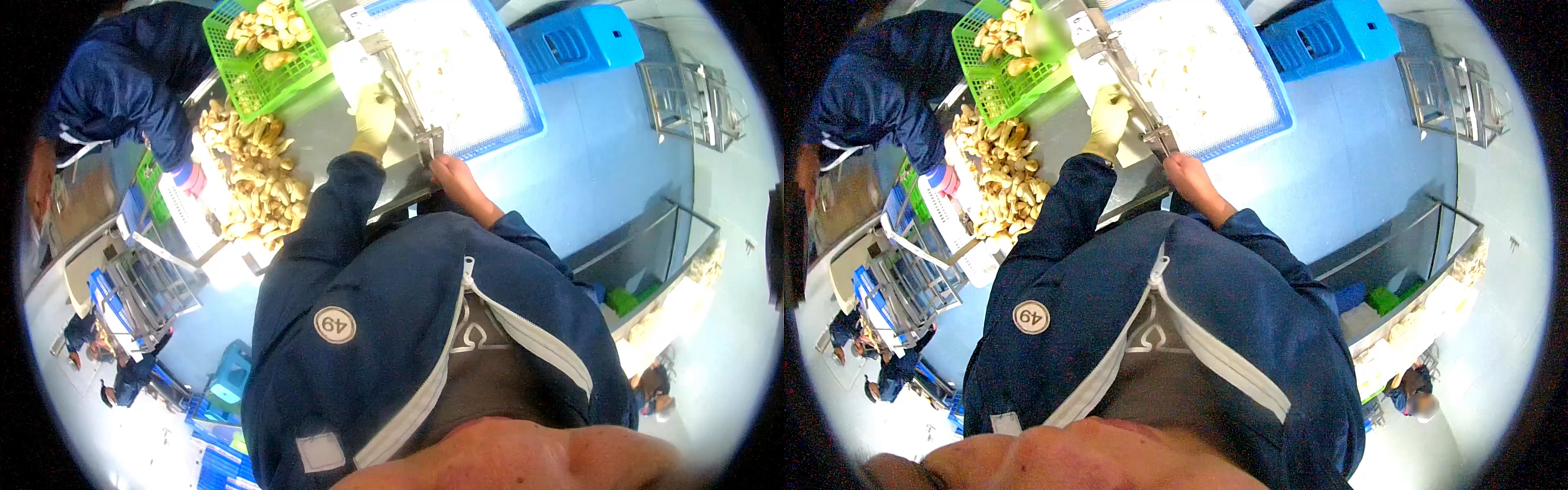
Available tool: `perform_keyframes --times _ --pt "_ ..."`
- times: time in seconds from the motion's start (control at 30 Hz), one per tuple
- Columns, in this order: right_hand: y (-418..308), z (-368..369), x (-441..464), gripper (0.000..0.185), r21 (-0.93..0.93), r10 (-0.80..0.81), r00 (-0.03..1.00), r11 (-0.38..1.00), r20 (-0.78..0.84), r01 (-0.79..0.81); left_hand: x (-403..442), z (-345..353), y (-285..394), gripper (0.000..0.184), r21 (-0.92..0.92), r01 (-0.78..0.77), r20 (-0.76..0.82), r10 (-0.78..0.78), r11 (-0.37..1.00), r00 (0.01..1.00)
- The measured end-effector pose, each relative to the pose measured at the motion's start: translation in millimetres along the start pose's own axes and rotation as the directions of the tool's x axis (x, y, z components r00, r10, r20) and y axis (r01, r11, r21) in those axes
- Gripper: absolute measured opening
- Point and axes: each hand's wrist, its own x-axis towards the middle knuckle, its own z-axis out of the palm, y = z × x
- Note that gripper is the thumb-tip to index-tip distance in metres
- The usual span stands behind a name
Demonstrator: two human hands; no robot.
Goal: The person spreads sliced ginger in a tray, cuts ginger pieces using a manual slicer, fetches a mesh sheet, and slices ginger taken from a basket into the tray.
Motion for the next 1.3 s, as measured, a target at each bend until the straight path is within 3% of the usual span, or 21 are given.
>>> perform_keyframes --times 0.1,0.17,0.2,0.3,0.33,0.37,0.43,0.53,0.63,0.67,0.77,0.8,0.87,0.9,0.97,1.0,1.03,1.07,1.1,1.2,1.3 --pt "-17 13 29 0.032 0.035 -0.135 0.99 0.99 -0.028 0.136 33 -22 14 0.036 0.001 -0.141 -0.037 0.141 0.99 0.989" --pt "-15 4 6 0.031 0.011 -0.089 0.995 0.996 -0.049 0.089 21 4 8 0.032 -0.121 -0.103 0.023 0.106 0.987 0.994" --pt "-17 -1 -5 0.029 -0.014 -0.039 0.997 0.999 -0.071 0.038 5 14 23 0.03 -0.164 -0.008 0.039 0.014 0.986 0.999" --pt "-9 5 -6 0.028 -0.081 -0.177 0.976 0.982 -0.126 0.168 -9 -1 43 0.023 -0.407 0.229 0.192 -0.163 0.884 0.968" --pt "-11 6 -9 0.029 -0.045 -0.145 0.977 0.989 -0.158 0.14 -15 -4 53 0.025 -0.414 0.294 0.187 -0.236 0.862 0.954" --pt "-15 6 -13 0.03 -0.043 -0.143 0.974 0.99 -0.176 0.138 -25 -9 61 0.029 -0.441 0.284 0.184 -0.224 0.851 0.957" --pt "-29 0 -15 0.032 -0.051 -0.157 0.965 0.987 -0.21 0.15 -40 -11 91 0.031 -0.469 0.16 0.221 -0.06 0.869 0.974" --pt "-29 2 -13 0.036 -0.006 -0.15 0.968 0.988 -0.203 0.152 -63 -11 146 0.035 -0.478 0.063 0.351 0.124 0.876 0.928" --pt "-27 -1 -14 0.038 -0.009 -0.158 0.972 0.987 -0.175 0.159 -43 -27 131 0.037 -0.39 -0.167 0.265 0.284 0.905 0.921" --pt "-32 -5 -18 0.039 -0.008 -0.155 0.975 0.988 -0.157 0.156 -17 -37 107 0.038 -0.245 -0.25 0.137 0.289 0.937 0.948" --pt "-40 -22 -24 0.041 -0.017 -0.23 0.969 0.973 -0.09 0.23 -1 -48 75 0.04 -0.015 -0.184 -0.024 0.184 0.983 0.983" --pt "-41 -25 -21 0.042 -0.012 -0.277 0.959 0.961 -0.056 0.276 -6 -47 72 0.043 0.162 -0.214 -0.024 0.22 0.963 0.975" --pt "-38 -25 -15 0.038 0.102 -0.413 0.911 0.905 -0.021 0.413 -17 -43 63 0.048 0.505 -0.23 -0.008 0.271 0.832 0.963" --pt "-36 -28 -11 0.036 0.161 -0.477 0.879 0.867 -0.002 0.471 -17 -36 54 0.051 0.615 -0.289 -0.008 0.372 0.734 0.928" --pt "-40 -58 0 0.039 0.199 -0.414 0.894 0.903 0.169 0.38 -19 -14 33 0.055 0.803 -0.327 0.014 0.534 0.497 0.845" --pt "-34 -69 9 0.04 0.244 -0.379 0.901 0.913 0.212 0.327 -22 -5 30 0.058 0.763 -0.32 -0.046 0.541 0.561 0.84" --pt "-26 -80 19 0.041 0.286 -0.337 0.909 0.921 0.247 0.264 -25 -1 29 0.058 0.763 -0.363 -0.046 0.605 0.535 0.795" --pt "-15 -96 35 0.043 0.258 -0.37 0.897 0.916 0.24 0.309 -26 3 28 0.057 0.759 -0.413 -0.04 0.669 0.503 0.742" --pt "0 -104 52 0.039 0.226 -0.262 0.932 0.952 0.251 0.207 -23 10 24 0.056 0.753 -0.463 -0.035 0.731 0.467 0.682" --pt "55 -106 109 0.03 -0.062 -0.295 0.923 0.946 0.247 0.319 -9 17 6 0.053 0.779 -0.405 -0.077 0.714 0.478 0.696" --pt "108 -66 153 0.025 -0.272 -0.44 0.843 0.808 0.31 0.522 -12 20 16 0.052 0.804 -0.306 -0.11 0.634 0.51 0.766"
